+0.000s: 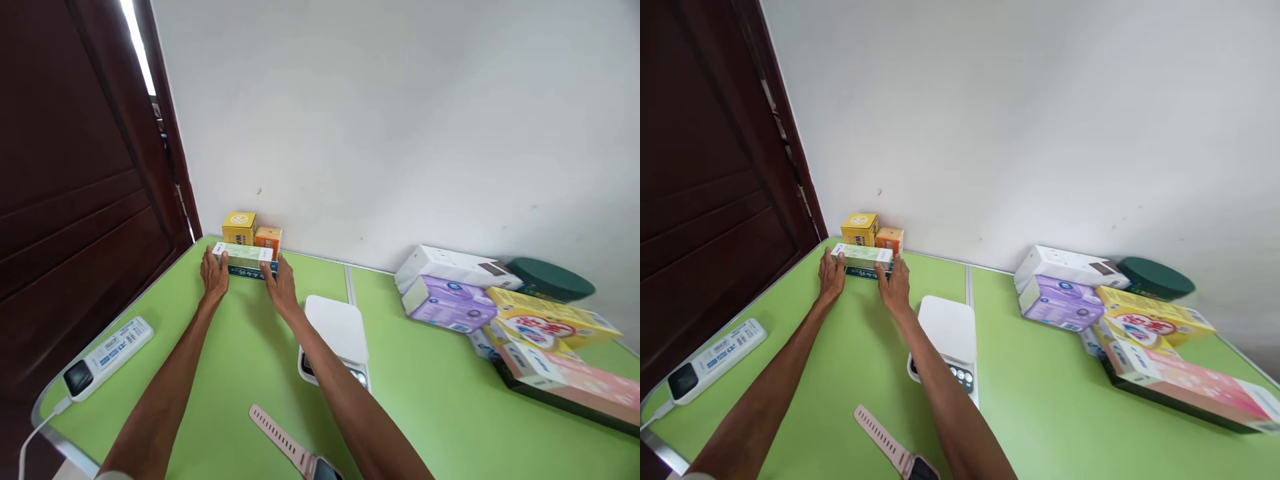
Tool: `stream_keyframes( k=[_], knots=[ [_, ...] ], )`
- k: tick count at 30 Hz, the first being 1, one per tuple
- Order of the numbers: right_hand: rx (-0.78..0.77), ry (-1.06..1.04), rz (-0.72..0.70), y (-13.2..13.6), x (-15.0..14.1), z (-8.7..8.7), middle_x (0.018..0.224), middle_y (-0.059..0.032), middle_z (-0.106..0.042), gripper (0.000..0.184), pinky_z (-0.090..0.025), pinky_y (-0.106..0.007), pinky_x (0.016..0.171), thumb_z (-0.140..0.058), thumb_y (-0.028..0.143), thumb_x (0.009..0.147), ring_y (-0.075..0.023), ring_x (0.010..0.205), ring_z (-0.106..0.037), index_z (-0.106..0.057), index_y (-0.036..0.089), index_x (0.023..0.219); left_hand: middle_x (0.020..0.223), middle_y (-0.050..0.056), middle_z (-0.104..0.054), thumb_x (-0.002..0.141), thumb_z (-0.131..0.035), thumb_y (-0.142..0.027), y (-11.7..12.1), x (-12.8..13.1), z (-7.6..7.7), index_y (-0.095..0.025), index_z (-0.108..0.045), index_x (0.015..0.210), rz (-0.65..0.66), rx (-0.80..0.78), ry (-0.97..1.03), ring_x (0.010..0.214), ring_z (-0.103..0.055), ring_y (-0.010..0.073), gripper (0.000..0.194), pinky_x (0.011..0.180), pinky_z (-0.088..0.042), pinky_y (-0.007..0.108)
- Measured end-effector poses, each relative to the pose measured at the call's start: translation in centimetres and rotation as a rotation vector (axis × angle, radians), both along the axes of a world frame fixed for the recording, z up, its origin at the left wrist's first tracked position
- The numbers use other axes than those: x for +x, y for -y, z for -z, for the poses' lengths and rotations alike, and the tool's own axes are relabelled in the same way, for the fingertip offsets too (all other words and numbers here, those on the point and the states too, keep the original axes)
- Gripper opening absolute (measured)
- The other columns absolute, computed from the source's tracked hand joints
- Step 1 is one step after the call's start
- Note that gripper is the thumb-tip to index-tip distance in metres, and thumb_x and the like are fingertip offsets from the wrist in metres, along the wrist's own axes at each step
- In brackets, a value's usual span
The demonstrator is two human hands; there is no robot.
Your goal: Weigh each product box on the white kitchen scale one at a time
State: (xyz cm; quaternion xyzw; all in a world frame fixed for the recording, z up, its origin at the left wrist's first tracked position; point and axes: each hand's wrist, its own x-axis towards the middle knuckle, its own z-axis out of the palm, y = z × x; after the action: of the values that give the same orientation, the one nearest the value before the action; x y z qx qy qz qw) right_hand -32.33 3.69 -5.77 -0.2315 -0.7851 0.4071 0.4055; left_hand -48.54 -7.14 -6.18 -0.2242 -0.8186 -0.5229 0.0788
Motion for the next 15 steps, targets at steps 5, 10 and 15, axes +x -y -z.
stream_keyframes(
  k=[5, 10, 15],
  knots=[
    [0.106, -0.051, 0.060, 1.6, 9.4, -1.6, 0.158, -0.0189, -0.061, 0.074, -0.044, -0.058, 0.125, -0.048, 0.072, 0.106, -0.0343, 0.150, -0.053, -0.054, 0.019, 0.158, 0.173, 0.032, -0.035, 0.101, -0.045, -0.075, 0.0, 3.9, -1.7, -0.005, -0.021, 0.171, 0.070, 0.180, -0.149, 0.166, -0.031, 0.0383, 0.101, 0.137, -0.021, 0.056],
    [0.262, -0.139, 0.495, -0.9, 24.7, -1.0, 0.140, -0.0167, -0.072, 0.052, -0.054, -0.055, 0.114, -0.050, 0.058, 0.110, -0.0304, 0.131, -0.065, -0.064, 0.023, 0.144, 0.174, 0.026, -0.035, 0.103, -0.047, -0.074, -3.1, 14.4, -3.6, -0.014, -0.029, 0.170, 0.435, 0.288, -0.264, 0.166, -0.031, 0.0357, 0.092, 0.137, -0.020, 0.055],
    [0.160, -0.156, 1.148, -6.9, 42.0, 2.2, 0.144, -0.0259, -0.065, 0.077, -0.046, -0.061, 0.117, -0.044, 0.075, 0.101, -0.0372, 0.135, -0.059, -0.062, 0.012, 0.141, 0.174, 0.022, -0.039, 0.105, -0.048, -0.070, -6.1, 28.5, -3.5, -0.018, -0.034, 0.168, 0.858, 0.220, -0.094, 0.165, -0.035, 0.0345, 0.083, 0.137, -0.024, 0.057]
  ],
)
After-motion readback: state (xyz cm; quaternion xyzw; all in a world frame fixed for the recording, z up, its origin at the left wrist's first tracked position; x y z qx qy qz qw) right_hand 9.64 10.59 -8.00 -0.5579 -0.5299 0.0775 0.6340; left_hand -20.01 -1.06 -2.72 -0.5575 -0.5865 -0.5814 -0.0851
